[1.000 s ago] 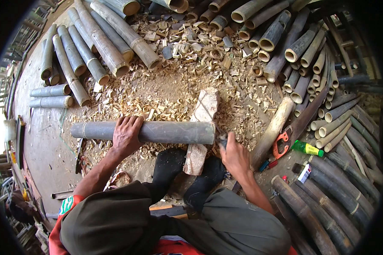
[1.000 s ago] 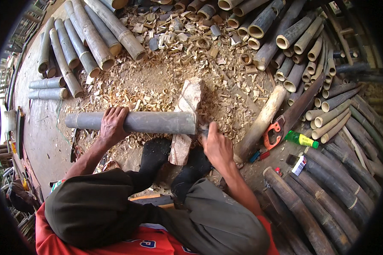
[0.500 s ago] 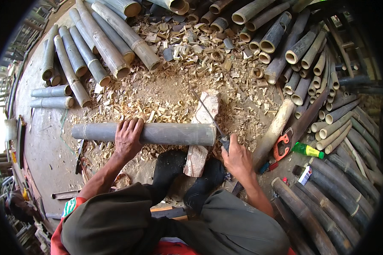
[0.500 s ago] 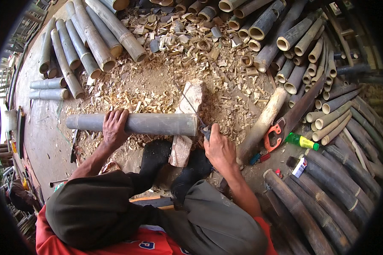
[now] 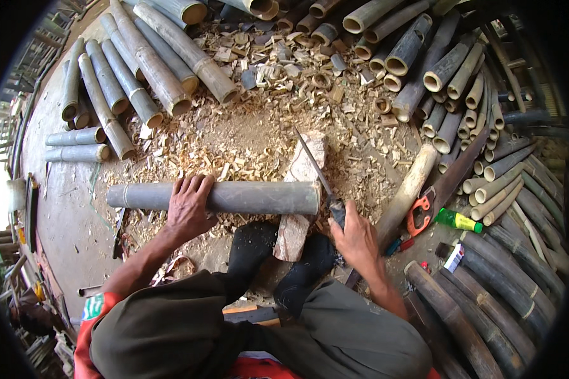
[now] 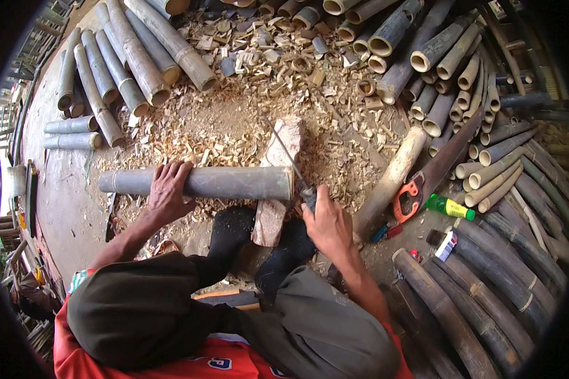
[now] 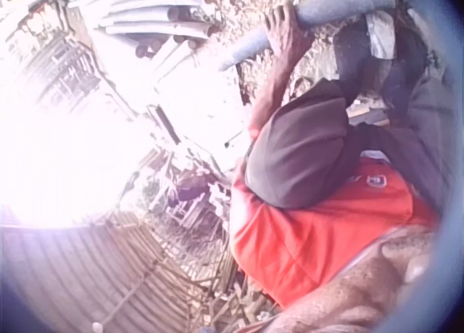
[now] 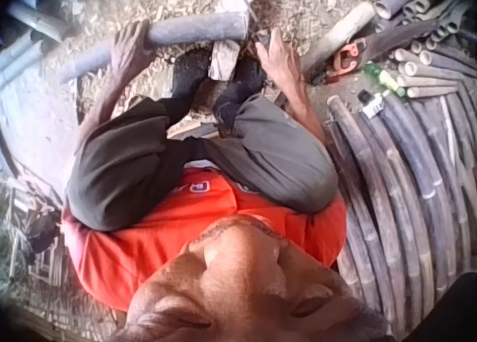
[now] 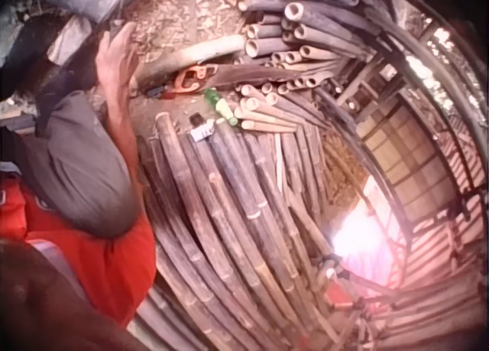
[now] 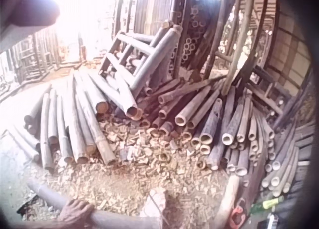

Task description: The person saws a bamboo pole, uses a knife to carve circular holes into the surface, and uses a wooden mallet to strike the knife for deeper cuts.

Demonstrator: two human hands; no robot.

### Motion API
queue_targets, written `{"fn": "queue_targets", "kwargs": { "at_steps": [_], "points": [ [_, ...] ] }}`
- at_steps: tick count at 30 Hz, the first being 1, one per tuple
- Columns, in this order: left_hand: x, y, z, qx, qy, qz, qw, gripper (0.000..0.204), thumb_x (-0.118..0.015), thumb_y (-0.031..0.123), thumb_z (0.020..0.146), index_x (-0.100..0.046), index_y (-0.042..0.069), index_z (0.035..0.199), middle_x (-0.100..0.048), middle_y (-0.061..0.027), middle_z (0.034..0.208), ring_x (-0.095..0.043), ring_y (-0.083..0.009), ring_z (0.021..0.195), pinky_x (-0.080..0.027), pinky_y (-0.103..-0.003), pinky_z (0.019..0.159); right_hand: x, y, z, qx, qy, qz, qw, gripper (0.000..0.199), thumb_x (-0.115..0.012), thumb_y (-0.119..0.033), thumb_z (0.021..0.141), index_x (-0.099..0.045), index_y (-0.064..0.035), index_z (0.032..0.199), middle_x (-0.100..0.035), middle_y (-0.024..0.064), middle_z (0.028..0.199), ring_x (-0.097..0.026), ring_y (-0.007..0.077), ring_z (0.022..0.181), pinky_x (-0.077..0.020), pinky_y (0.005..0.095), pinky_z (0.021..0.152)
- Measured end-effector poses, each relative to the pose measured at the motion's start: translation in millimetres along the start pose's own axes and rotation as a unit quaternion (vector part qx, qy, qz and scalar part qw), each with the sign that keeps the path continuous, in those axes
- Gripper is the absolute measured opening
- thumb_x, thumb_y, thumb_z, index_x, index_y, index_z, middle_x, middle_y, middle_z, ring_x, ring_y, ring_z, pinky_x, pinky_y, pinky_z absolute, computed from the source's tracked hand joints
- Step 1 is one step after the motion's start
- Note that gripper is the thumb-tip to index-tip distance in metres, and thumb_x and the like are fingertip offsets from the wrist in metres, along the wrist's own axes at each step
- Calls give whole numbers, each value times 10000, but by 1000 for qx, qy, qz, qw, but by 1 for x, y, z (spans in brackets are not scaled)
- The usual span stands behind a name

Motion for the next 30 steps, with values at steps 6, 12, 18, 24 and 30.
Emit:
{"fn": "queue_targets", "kwargs": {
  "at_steps": [6, 12, 18, 24, 30],
  "points": [
    [-11, -11, 16, 23, -62, 6, 998, 767, -937, 252, 550, -621, 87, 1229, -605, -132, 1151, -575, -340, 1182, -404, -501, 1078, 64, -62, -26, 180, 194, 132, 955, 310, -741, -188, 983, -558, 9, 1138, -677, 189, 739, -727, 387, 670, -554, 453, 558],
    [-15, -7, 9, 8, -20, -13, 1000, 713, -931, 220, 577, -627, 82, 1207, -626, -132, 1154, -612, -356, 1130, -448, -486, 1020, -15, 15, 8, -8, -37, -63, 997, 349, -689, -221, 994, -489, 12, 1160, -689, 281, 766, -731, 467, 735, -577, 523, 647],
    [-9, -6, -2, 8, 75, 7, 997, 723, -941, 215, 602, -602, 72, 1224, -636, -140, 1174, -619, -368, 1124, -451, -499, 1016, 47, -50, -17, 108, 105, 88, 985, 357, -743, -217, 973, -525, 7, 1146, -697, 236, 799, -734, 413, 714, -578, 470, 618],
    [-7, -1, -2, -4, 105, 39, 994, 678, -888, 182, 651, -601, 67, 1255, -630, -135, 1189, -610, -337, 1131, -447, -484, 1012, -40, 30, 10, -85, -60, -21, 994, 354, -717, -217, 987, -545, 27, 1178, -682, 198, 743, -732, 354, 690, -576, 447, 599],
    [3, -39, 0, 14, -81, 25, 996, 1019, -962, 229, 578, -497, 102, 1475, -548, -175, 1420, -526, -358, 1336, -460, -489, 1113, -10, 8, -21, -30, 56, 144, 988, 392, -696, -272, 1003, -536, 13, 1219, -717, 252, 868, -708, 492, 813, -542, 533, 716]
  ]
}}
Point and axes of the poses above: each hand's wrist, its own z-axis towards the middle knuckle, its own x-axis out of the back of the hand, y = z × x, the point moved 8 cm from there along z, towards the middle knuckle
